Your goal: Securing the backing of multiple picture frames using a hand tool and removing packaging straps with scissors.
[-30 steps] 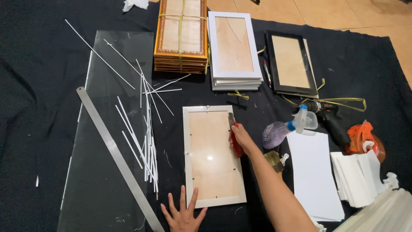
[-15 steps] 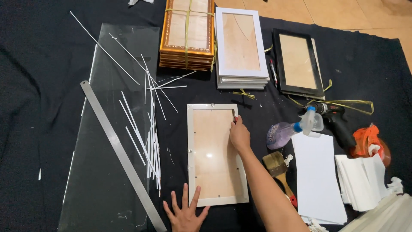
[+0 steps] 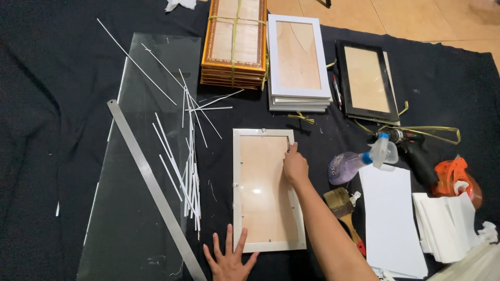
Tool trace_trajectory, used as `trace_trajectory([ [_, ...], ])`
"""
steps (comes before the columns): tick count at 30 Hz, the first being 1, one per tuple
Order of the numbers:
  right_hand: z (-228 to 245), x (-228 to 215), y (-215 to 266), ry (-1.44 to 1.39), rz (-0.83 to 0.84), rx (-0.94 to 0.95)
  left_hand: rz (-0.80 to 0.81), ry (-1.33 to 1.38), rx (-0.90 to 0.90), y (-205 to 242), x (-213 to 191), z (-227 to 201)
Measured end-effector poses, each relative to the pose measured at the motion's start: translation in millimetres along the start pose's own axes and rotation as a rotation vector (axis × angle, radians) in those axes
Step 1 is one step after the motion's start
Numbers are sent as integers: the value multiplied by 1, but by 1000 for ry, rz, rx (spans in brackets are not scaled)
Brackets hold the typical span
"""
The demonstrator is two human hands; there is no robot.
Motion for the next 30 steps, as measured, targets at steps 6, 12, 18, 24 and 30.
trace_trajectory([
  [6, -5, -3, 2, 10, -48, -81, -10, 30, -3, -1, 1, 0],
  [12, -17, 12, -13, 42, -88, -96, 2, -4, -13, 3, 7, 1],
  [18, -11, 3, 6, -110, -65, -56, -17, 16, -17, 5, 11, 0],
  [24, -17, 14, -7, -37, -113, -96, 5, -17, -18, 4, 9, 0],
  [30, -11, 13, -4, -26, -107, -83, -3, -6, -16, 3, 7, 0],
])
Point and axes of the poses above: each hand's wrist, its own y-axis away from the middle knuckle, its own x-axis out of the palm, z = x × y, the point moved 2 cm from there along -y, towards the middle knuckle, and after that the axes turned 6 degrees about y, right-handed, at the moved point
